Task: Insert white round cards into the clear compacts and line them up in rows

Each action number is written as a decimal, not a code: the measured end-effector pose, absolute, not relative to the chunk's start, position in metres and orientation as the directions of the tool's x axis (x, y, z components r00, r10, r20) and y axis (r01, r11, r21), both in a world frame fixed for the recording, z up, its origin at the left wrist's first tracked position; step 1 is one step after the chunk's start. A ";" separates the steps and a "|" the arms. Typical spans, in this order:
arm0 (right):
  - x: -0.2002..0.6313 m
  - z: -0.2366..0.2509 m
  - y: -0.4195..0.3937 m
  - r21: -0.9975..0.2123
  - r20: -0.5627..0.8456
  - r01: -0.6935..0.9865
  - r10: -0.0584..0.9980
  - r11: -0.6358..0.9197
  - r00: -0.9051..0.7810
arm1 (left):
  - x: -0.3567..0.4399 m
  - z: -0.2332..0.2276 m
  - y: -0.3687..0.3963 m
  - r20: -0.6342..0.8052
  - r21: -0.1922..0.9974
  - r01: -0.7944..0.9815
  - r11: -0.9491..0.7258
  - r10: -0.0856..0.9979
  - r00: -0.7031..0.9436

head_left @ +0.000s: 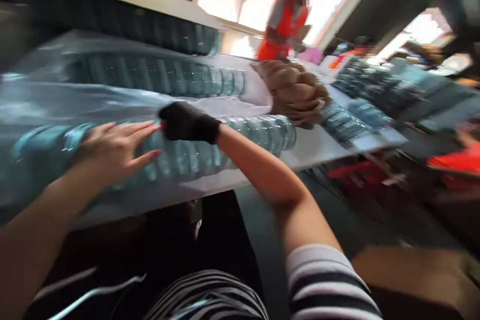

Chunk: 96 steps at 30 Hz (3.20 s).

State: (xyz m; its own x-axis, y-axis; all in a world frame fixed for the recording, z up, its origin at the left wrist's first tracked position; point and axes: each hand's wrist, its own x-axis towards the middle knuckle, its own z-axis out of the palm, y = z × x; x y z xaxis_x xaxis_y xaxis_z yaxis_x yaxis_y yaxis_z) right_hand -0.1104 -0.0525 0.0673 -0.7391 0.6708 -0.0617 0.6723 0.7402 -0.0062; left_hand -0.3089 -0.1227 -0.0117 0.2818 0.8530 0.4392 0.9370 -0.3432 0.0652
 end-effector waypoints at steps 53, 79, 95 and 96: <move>-0.004 0.023 -0.020 -0.069 0.348 0.832 0.795 0.550 -0.497 | -0.212 0.015 -0.103 0.290 -0.077 0.872 -0.484 0.825 0.484; 0.022 -0.117 -0.108 -0.057 0.226 0.733 0.724 0.678 -0.652 | -0.201 -0.003 -0.088 0.321 -0.025 0.895 -0.445 0.845 0.429; 0.011 0.039 0.065 0.029 -0.121 0.792 0.789 0.609 -0.602 | -0.144 -0.004 -0.065 0.317 -0.081 0.858 -0.507 0.803 0.504; 0.002 0.040 0.072 0.038 -0.166 0.760 0.754 0.649 -0.636 | -0.144 -0.006 -0.065 0.327 -0.088 0.857 -0.507 0.798 0.506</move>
